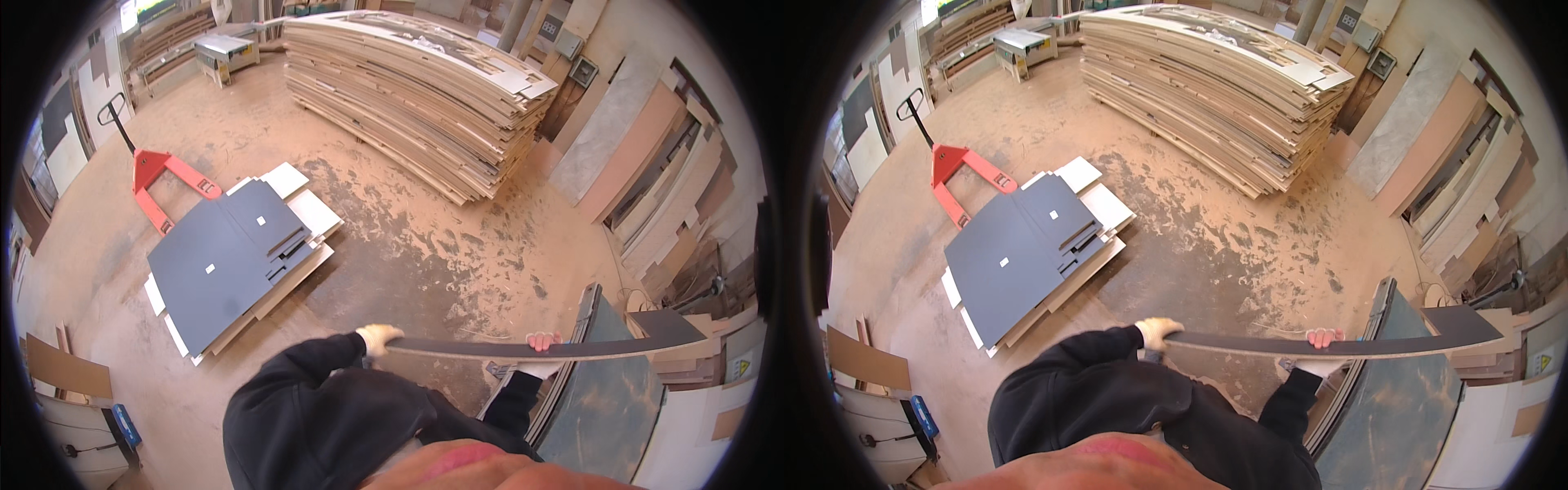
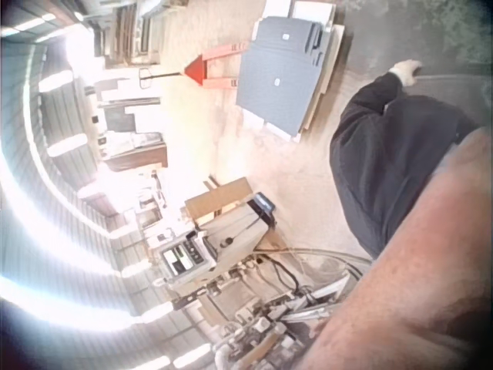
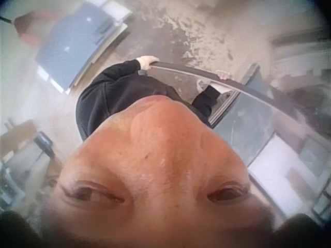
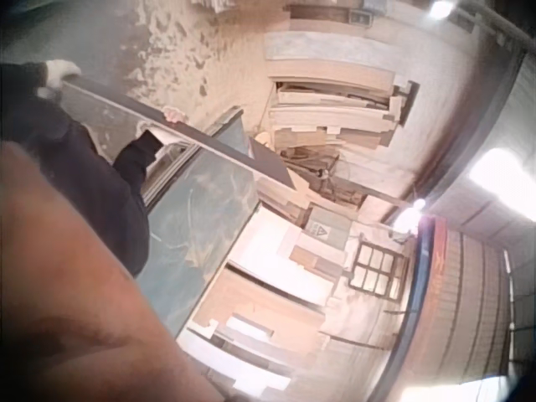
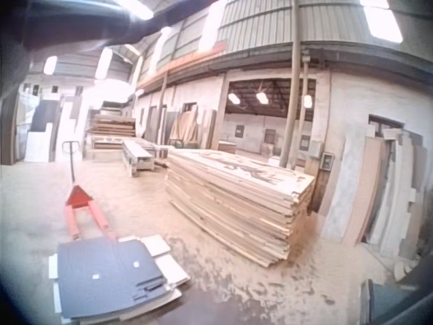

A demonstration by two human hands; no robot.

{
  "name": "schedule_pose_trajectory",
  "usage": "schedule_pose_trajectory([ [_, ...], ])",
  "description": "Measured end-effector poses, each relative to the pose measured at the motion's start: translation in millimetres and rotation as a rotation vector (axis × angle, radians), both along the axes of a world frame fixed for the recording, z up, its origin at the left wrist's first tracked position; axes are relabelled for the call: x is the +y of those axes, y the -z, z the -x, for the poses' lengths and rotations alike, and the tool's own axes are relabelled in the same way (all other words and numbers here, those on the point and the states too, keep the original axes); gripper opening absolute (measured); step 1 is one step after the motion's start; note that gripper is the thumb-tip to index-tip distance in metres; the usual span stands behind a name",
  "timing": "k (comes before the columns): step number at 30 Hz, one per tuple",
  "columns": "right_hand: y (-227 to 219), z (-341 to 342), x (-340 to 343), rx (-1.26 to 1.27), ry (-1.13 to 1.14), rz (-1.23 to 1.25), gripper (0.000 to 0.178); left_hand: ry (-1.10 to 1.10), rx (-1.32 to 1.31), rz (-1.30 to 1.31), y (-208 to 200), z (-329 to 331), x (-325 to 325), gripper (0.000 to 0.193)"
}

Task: The person repeatedly picks up dark rectangular panels from a stack and places them onto a large flatbed machine. They also handle thin strips and a printed label, moving them between the machine and a nearby computer console.

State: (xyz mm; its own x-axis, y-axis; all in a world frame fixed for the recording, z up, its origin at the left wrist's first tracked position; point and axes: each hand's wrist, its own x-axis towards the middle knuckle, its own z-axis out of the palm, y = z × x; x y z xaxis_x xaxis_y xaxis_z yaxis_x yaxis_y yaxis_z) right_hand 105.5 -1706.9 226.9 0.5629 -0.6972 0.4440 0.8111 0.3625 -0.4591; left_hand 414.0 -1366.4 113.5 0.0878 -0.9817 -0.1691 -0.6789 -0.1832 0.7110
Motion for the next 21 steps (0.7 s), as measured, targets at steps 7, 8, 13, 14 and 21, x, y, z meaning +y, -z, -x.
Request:
schedule_pose_trajectory([
  [7,-36,-143,-98,0.151,0.260,-0.218,0.039,-0.044,-0.040,0.080,-29,-159,-117,0.055],
  [8,-36,-163,-117,0.183,0.314,-0.284,0.039,-0.045,-0.039,0.090,-29,-179,-139,0.055],
  [13,-39,-277,-251,0.156,0.299,-0.356,0.046,-0.109,-0.030,0.161,-23,-279,-256,0.058],
  [14,-45,-301,-276,0.188,0.264,-0.223,0.050,-0.118,-0.028,0.159,-26,-296,-278,0.058],
  [21,-151,-585,-403,-0.034,-0.044,0.037,0.079,-0.280,0.177,0.309,-110,-436,-426,0.053],
])
